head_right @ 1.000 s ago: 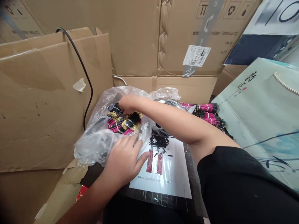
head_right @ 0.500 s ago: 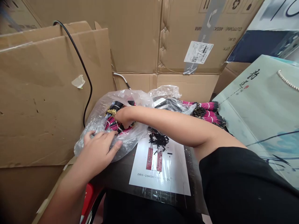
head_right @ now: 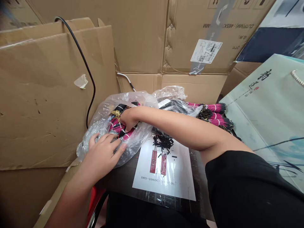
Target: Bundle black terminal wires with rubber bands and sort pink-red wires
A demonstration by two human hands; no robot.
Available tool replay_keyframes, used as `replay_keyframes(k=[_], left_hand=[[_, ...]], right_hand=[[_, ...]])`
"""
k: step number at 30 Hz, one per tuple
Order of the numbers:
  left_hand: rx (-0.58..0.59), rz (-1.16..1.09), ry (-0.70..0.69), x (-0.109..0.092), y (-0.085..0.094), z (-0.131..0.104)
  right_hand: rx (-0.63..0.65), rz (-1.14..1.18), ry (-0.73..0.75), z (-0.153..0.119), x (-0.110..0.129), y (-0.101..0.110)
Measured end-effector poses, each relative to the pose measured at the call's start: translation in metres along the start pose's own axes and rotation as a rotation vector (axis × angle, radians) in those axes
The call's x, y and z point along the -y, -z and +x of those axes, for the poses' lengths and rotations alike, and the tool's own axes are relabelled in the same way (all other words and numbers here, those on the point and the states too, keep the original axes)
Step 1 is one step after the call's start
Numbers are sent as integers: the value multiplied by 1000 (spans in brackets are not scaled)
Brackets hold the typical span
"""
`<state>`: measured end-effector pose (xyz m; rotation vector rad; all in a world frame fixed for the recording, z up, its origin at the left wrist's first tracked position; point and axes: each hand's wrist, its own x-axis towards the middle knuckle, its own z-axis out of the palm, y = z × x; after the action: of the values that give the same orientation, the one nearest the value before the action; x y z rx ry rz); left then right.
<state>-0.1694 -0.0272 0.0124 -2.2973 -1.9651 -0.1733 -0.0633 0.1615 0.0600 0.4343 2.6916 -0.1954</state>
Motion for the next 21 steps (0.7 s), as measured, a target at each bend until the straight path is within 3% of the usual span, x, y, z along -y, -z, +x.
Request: replay_keyframes(k=[5,12,21], left_hand=[[-20,-20,-12,-2,-2,-1],[-24,-6,-4,-6,-3,0],[-51,-29,11,-5,-6,0]], right_hand=[[-128,58,-5,18,-4,-1],[43,132,9,51,-9,0],[198,247,-15,59,-17,3]])
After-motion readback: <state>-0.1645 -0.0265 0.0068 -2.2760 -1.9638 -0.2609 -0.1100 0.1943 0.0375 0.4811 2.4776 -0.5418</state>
